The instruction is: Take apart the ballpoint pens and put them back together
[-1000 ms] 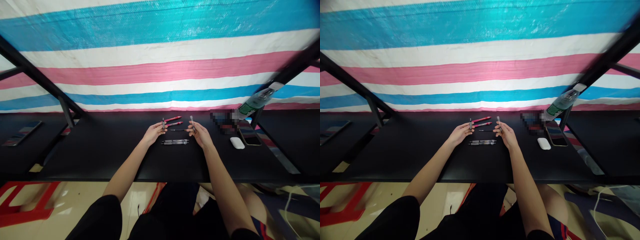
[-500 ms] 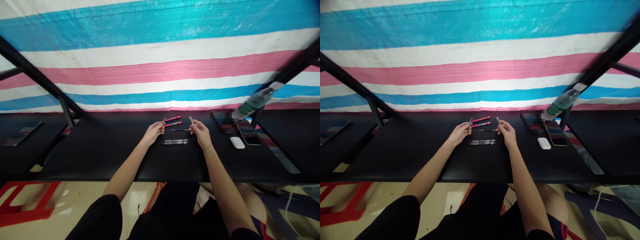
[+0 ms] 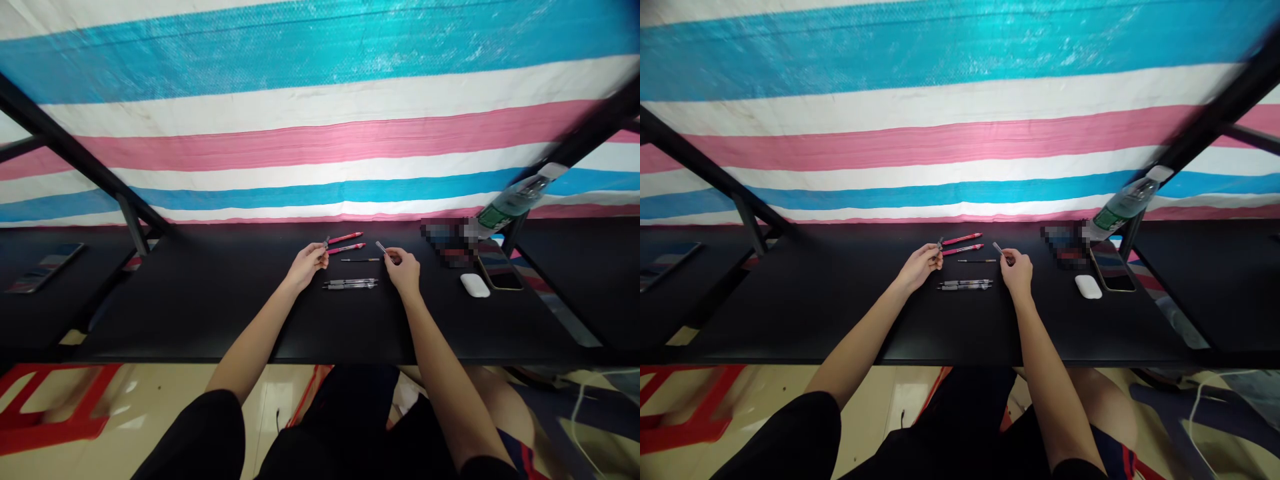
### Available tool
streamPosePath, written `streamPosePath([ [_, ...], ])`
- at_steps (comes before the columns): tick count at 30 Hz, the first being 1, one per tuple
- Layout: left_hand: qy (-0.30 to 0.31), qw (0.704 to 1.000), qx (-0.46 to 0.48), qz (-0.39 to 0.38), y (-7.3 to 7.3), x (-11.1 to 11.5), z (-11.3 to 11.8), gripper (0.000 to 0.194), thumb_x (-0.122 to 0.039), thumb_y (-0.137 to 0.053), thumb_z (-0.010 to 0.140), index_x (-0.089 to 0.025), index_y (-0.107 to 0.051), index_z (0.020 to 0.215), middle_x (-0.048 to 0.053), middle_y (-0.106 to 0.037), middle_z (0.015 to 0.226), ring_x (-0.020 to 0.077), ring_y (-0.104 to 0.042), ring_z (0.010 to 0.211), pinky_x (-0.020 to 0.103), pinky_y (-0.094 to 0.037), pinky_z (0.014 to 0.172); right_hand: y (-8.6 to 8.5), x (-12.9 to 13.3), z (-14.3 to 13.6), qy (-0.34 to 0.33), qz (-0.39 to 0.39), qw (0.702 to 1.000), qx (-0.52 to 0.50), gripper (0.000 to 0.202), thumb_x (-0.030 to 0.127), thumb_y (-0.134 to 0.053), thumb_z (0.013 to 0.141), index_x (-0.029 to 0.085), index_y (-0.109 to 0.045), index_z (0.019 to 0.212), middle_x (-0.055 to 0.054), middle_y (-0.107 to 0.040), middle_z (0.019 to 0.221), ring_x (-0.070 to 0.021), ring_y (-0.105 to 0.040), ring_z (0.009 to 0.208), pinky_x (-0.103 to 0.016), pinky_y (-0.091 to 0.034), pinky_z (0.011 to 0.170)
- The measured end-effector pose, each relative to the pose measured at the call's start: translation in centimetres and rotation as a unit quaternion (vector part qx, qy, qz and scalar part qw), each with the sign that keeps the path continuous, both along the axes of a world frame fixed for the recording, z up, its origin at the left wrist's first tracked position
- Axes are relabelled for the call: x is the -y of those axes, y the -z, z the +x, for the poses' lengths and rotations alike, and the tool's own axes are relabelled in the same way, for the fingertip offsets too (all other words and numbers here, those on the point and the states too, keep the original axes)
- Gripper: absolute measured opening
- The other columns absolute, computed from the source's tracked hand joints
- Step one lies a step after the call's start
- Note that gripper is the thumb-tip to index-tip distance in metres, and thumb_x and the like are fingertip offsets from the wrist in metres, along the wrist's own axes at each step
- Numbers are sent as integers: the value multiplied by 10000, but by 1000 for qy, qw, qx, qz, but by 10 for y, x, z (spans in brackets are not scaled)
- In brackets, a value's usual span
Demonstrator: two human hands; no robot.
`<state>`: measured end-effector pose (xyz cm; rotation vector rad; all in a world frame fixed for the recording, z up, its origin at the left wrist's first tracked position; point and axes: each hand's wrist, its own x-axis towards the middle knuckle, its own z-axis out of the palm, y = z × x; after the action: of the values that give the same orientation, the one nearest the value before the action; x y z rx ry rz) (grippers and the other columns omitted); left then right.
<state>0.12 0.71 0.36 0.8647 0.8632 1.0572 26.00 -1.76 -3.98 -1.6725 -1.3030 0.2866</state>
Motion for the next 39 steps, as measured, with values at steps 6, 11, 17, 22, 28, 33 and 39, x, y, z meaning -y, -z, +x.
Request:
streamPosePath([
  [6, 2, 1000, -5, 6, -1, 1, 0, 225, -292, -724, 748, -150, -578, 845, 3, -578, 694, 101, -534, 605, 260, -400, 589, 9, -3, 2, -10, 8, 997, 75, 160, 264, -567, 774, 205, -704, 834, -105, -635, 814, -252, -516, 758, -414, -437, 783],
  [11, 7, 1000, -11, 8, -1, 1, 0, 225, -293, -716, 749, -147, -569, 838, -3, -573, 679, 97, -533, 597, 255, -401, 586, 15, -4, 3, -6, -2, 994, 107, 213, 277, -539, 792, 188, -715, 871, -110, -603, 848, -254, -515, 770, -409, -442, 763],
  [17, 8, 1000, -16, 10, -1, 2, 0, 225, -286, -707, 755, -149, -556, 850, -5, -577, 675, 98, -536, 595, 253, -402, 585, 11, -3, 1, -6, 23, 992, 128, 253, 254, -549, 789, 169, -722, 952, -101, -613, 840, -242, -505, 767, -399, -448, 784],
  [22, 8, 1000, -21, 10, -2, 2, 0, 236, -297, -712, 753, -150, -553, 847, -7, -576, 676, 98, -538, 594, 254, -401, 587, 7, -1, -3, -36, 60, 986, 154, 223, 272, -565, 818, 203, -728, 953, -107, -604, 942, -260, -522, 887, -414, -443, 838],
  [28, 12, 1000, -27, 10, -5, 3, 0, 244, -309, -716, 753, -154, -549, 841, -7, -579, 677, 97, -541, 590, 254, -398, 586, 8, 1, -6, -65, 46, 981, 178, 166, 305, -615, 818, 228, -732, 908, -109, -599, 1070, -291, -520, 1012, -463, -418, 904],
  [33, 12, 999, -30, 10, -5, 3, 0, 229, -307, -705, 763, -153, -550, 832, -6, -578, 673, 96, -538, 583, 253, -399, 583, 9, 2, -7, -104, 40, 973, 203, 181, 314, -630, 828, 244, -742, 953, -120, -583, 1167, -321, -493, 1128, -498, -404, 946],
  [39, 15, 999, -32, 17, -5, 4, 1, 204, -300, -688, 780, -149, -557, 823, -2, -576, 681, 97, -542, 591, 252, -407, 586, 12, 2, -9, -120, 46, 969, 211, 157, 294, -637, 832, 244, -750, 929, -127, -578, 1209, -328, -473, 1177, -526, -391, 990],
])
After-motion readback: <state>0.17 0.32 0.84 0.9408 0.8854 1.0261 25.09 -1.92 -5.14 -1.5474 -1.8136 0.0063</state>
